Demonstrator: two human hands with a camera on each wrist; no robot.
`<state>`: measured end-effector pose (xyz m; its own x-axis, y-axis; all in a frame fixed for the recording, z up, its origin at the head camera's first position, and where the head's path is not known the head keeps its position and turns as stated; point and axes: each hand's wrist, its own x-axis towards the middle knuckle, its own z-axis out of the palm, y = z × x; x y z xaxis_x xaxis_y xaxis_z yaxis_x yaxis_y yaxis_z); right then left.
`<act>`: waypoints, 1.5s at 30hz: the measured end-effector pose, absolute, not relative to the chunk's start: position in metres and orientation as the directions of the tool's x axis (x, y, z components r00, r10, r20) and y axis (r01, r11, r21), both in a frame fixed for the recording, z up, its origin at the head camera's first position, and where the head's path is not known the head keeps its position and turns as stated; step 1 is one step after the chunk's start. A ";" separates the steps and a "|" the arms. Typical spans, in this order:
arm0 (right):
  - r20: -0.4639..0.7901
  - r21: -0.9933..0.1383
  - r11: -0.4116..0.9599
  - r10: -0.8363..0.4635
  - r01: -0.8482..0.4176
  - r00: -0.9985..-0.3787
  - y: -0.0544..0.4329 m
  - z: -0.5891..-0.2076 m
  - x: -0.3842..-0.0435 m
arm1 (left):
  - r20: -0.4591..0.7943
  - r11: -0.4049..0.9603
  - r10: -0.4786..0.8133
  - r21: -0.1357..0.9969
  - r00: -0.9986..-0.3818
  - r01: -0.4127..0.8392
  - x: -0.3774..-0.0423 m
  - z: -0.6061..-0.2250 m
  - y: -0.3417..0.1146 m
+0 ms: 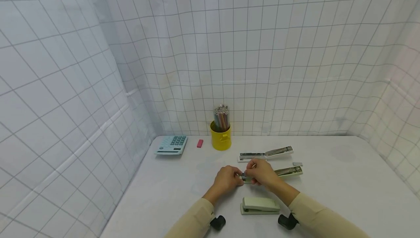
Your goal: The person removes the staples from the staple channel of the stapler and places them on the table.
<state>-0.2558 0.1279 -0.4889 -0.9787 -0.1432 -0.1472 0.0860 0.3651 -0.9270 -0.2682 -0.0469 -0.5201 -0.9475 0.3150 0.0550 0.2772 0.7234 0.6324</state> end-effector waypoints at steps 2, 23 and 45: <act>-0.141 -0.927 0.368 -0.150 0.077 -0.978 0.127 -0.489 -0.256 | 0.058 0.725 0.314 0.630 -0.948 0.279 -0.268 -0.520 -0.046; -0.149 -0.943 0.318 -0.146 0.096 -0.978 0.243 -0.462 -0.221 | 0.028 0.718 0.313 0.647 -0.949 0.255 -0.268 -0.522 -0.048; -0.207 -0.822 0.566 -0.196 0.062 -0.958 0.300 -0.507 -0.208 | -0.026 0.747 0.305 0.626 -0.952 0.222 -0.270 -0.517 -0.046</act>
